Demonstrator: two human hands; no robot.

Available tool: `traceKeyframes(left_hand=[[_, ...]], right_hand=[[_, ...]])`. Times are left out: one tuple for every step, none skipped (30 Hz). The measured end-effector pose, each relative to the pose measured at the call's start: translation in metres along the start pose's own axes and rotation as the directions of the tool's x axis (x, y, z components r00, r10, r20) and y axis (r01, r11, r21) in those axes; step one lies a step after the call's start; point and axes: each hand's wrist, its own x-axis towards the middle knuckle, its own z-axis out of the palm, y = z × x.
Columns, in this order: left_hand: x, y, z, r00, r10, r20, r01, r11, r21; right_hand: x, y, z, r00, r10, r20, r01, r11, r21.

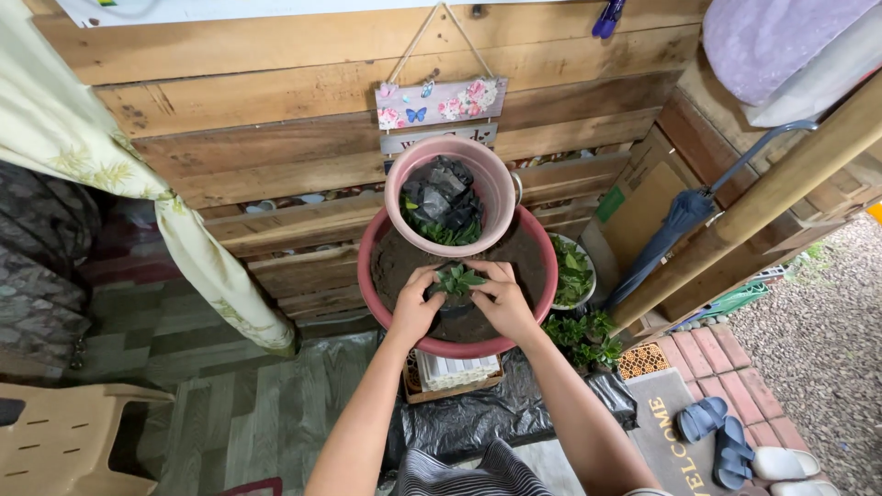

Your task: The person plants small green seedlings into a large red pot filled with soil. They use their hands to position the seedlings and then scoop soil from a pink bucket to cover the roots, patting the soil down around each plant.

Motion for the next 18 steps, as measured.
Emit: traceKeyframes(left_hand=[[-0.002, 0.002, 0.000, 1.000, -0.001, -0.002, 0.001, 1.000, 0.000], [-0.003, 0.003, 0.000, 0.999, -0.020, -0.029, 0.020, 1.000, 0.007], [-0.003, 0.005, 0.000, 0.998, -0.038, -0.056, 0.039, 0.999, 0.013], [-0.004, 0.007, -0.001, 0.997, -0.039, -0.062, 0.040, 0.999, 0.014], [-0.004, 0.009, -0.002, 0.998, 0.014, -0.055, -0.014, 1.000, 0.003], [-0.007, 0.011, -0.003, 0.997, 0.063, -0.045, -0.064, 0.998, -0.009], [-0.008, 0.017, -0.004, 0.997, 0.058, -0.049, -0.058, 0.998, -0.008], [-0.007, 0.023, -0.004, 0.998, 0.056, -0.038, -0.056, 0.998, -0.021], [-0.006, 0.029, -0.005, 0.998, 0.054, -0.026, -0.054, 0.998, -0.034], [-0.004, 0.037, -0.005, 0.998, 0.052, -0.027, -0.053, 0.998, -0.034], [-0.002, 0.044, -0.005, 1.000, 0.011, -0.026, -0.012, 1.000, -0.022], [0.000, 0.051, -0.005, 0.999, -0.031, -0.024, 0.030, 0.999, -0.010], [-0.001, 0.047, -0.004, 0.999, -0.034, -0.023, 0.033, 0.999, -0.010], [-0.001, 0.043, -0.002, 0.998, -0.046, -0.047, 0.047, 0.999, 0.018], [-0.001, 0.039, -0.001, 0.996, -0.058, -0.071, 0.061, 0.997, 0.045], [0.001, 0.039, -0.001, 0.996, -0.063, -0.069, 0.066, 0.997, 0.043], [0.002, 0.040, -0.001, 0.997, -0.058, -0.052, 0.061, 0.996, 0.062], [0.003, 0.040, -0.001, 0.998, -0.057, -0.036, 0.060, 0.995, 0.081]], right_hand=[[0.000, -0.002, -0.002, 1.000, 0.000, 0.002, 0.000, 1.000, 0.001], [0.002, -0.005, -0.004, 1.000, -0.008, -0.004, 0.008, 1.000, 0.001], [0.004, -0.007, -0.006, 1.000, -0.016, -0.010, 0.016, 1.000, 0.001], [0.005, -0.005, -0.006, 1.000, -0.019, -0.005, 0.019, 1.000, 0.003], [0.005, -0.003, -0.006, 1.000, -0.026, 0.001, 0.026, 0.999, 0.018], [0.004, -0.002, -0.005, 1.000, -0.029, 0.008, 0.028, 0.999, 0.035], [0.004, -0.002, -0.003, 1.000, -0.027, 0.014, 0.027, 0.999, 0.038], [0.005, -0.002, -0.002, 1.000, -0.004, 0.009, 0.004, 1.000, 0.025], [0.007, -0.002, -0.001, 1.000, 0.019, 0.005, -0.019, 1.000, 0.013], [0.008, 0.001, 0.001, 1.000, 0.019, 0.007, -0.019, 1.000, 0.014], [0.009, 0.004, 0.003, 1.000, 0.010, 0.007, -0.010, 0.999, -0.038], [0.009, 0.007, 0.006, 1.000, 0.003, 0.007, -0.002, 0.996, -0.089], [0.010, 0.007, 0.006, 1.000, 0.005, 0.009, -0.004, 0.996, -0.088], [0.011, 0.007, 0.006, 1.000, 0.005, 0.016, -0.003, 0.991, -0.135], [0.013, 0.007, 0.006, 1.000, 0.005, 0.024, -0.001, 0.983, -0.182], [0.014, 0.002, 0.003, 1.000, 0.011, 0.026, -0.006, 0.983, -0.182], [0.015, -0.002, 0.002, 0.999, 0.023, 0.033, -0.015, 0.976, -0.219], [0.016, -0.006, 0.000, 0.998, 0.037, 0.043, -0.025, 0.967, -0.255]])
